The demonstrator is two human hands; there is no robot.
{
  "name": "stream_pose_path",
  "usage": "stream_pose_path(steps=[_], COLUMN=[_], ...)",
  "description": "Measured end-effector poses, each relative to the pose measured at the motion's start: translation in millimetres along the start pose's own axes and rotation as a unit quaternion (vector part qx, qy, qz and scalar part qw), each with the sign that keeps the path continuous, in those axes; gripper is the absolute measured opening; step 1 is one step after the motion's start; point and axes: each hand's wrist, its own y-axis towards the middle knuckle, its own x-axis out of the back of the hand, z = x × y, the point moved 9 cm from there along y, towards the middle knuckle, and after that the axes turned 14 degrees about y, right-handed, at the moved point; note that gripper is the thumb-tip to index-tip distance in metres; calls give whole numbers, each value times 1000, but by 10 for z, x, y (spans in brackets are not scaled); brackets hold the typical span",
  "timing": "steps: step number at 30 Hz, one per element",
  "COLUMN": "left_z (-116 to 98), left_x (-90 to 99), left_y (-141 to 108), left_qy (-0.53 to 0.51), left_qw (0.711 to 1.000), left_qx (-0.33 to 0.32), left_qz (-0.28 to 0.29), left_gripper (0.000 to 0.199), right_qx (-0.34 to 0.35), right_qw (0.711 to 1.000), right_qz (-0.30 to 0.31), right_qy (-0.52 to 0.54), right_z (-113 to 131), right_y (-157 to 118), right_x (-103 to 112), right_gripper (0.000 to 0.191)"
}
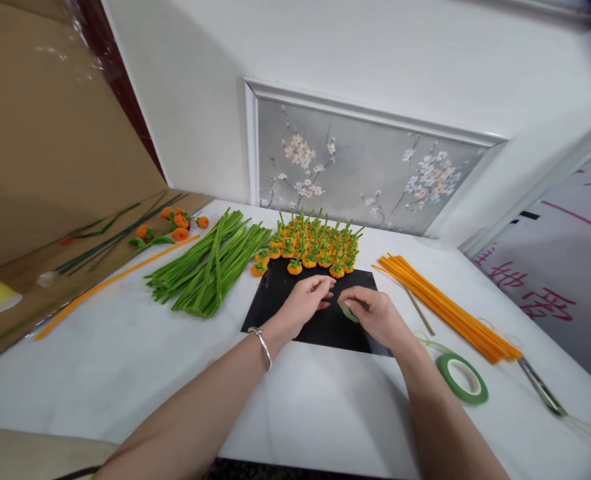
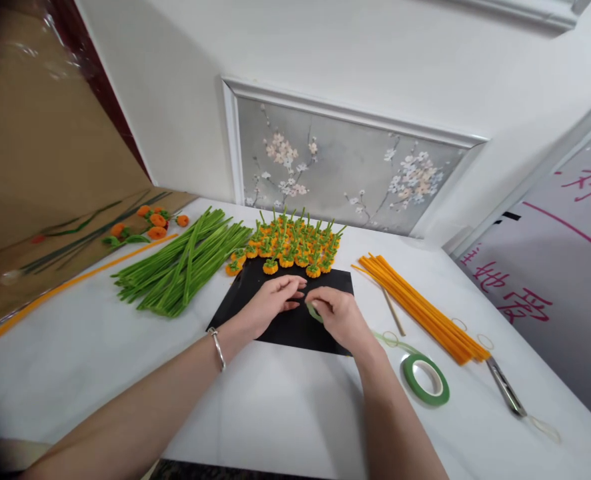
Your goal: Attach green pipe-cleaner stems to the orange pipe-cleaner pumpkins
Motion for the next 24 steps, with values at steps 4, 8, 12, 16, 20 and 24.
stream_pose_path(steps=[4, 8, 12, 16, 20, 24], left_z=[-15, -67, -54, -72, -67, -86], left_x=[-80, -93, -76, -35, 14, 93], left_y=[-27, -59, -54, -36, -33, 14], left_qy=[-95, -73, -42, -28, 2, 69], left_qw=[991, 992, 995, 997, 999, 996], left_qx=[35, 15, 10, -16, -38, -56], left_qz=[87, 106, 93, 69, 18, -14], left_gripper=[41, 37, 35, 33, 30, 29], right_qx=[-29, -38, -55, -95, -109, -90], right_qw=[992, 987, 982, 948, 956, 969], right_qz=[-18, -5, 19, -13, -41, -68], right_qy=[121, 156, 181, 305, 270, 222], right_z=[-60, -85, -36, -49, -149, -220], right_y=[13, 6, -2, 0, 23, 53], right_x=[12, -12, -80, -150, -202, -154], right_gripper=[19, 19, 23, 36, 40, 33])
